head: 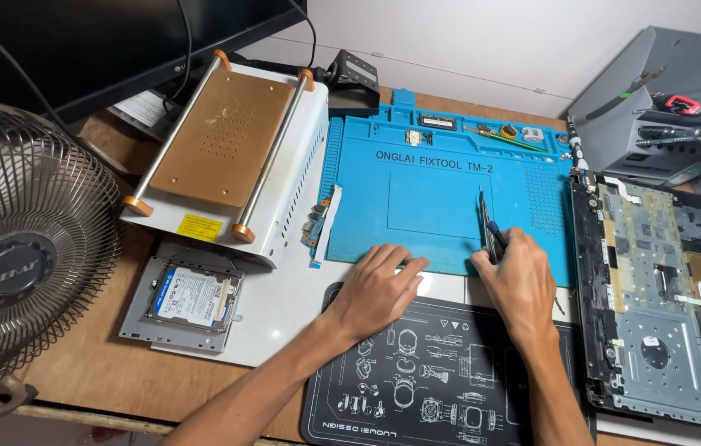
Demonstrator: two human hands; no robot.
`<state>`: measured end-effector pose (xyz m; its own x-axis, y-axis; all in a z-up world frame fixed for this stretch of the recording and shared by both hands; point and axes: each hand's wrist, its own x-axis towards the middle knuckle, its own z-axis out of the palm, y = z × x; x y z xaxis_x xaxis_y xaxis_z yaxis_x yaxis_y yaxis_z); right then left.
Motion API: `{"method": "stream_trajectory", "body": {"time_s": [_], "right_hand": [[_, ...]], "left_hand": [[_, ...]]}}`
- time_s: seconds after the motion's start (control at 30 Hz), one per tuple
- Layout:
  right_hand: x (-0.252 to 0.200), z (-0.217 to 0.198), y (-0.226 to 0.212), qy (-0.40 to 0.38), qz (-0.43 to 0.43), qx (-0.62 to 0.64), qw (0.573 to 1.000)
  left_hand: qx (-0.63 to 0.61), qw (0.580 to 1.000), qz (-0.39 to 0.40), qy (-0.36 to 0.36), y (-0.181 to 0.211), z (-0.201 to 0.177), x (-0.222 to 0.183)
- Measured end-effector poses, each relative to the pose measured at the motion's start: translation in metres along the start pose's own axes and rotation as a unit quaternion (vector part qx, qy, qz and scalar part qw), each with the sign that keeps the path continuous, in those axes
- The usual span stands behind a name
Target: Disassembling a laptop to remove and inspect the motherboard and hard drive components.
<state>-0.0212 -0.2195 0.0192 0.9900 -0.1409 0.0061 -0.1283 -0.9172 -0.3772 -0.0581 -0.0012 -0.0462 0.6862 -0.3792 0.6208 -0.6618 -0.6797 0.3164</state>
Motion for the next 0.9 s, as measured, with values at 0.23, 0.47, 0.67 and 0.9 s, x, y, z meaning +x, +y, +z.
{"method": "stream_trajectory", "body": {"time_s": [0.23,0.47,0.67,0.9], "right_hand": [[-0.001,0.003,0.003,0.008,-0.012,0.0,1.0],[-0.001,0.0,0.006,0.009,0.005,0.023,1.0],[-0.006,-0.009,0.005,0.028,-0.001,0.037,0.999],[-0.011,0.002,-0.004,0.04,-0.064,0.074,0.994]], "left_hand": [[0.001,1.0,0.002,-0.008,-0.001,-0.001,0.001],[-0.01,1.0,-0.001,0.004,0.001,-0.002,0.001],[-0.033,0.999,-0.017,0.015,0.003,-0.002,0.002],[-0.056,0.998,-0.03,0.018,0.005,-0.008,0.006]]}}
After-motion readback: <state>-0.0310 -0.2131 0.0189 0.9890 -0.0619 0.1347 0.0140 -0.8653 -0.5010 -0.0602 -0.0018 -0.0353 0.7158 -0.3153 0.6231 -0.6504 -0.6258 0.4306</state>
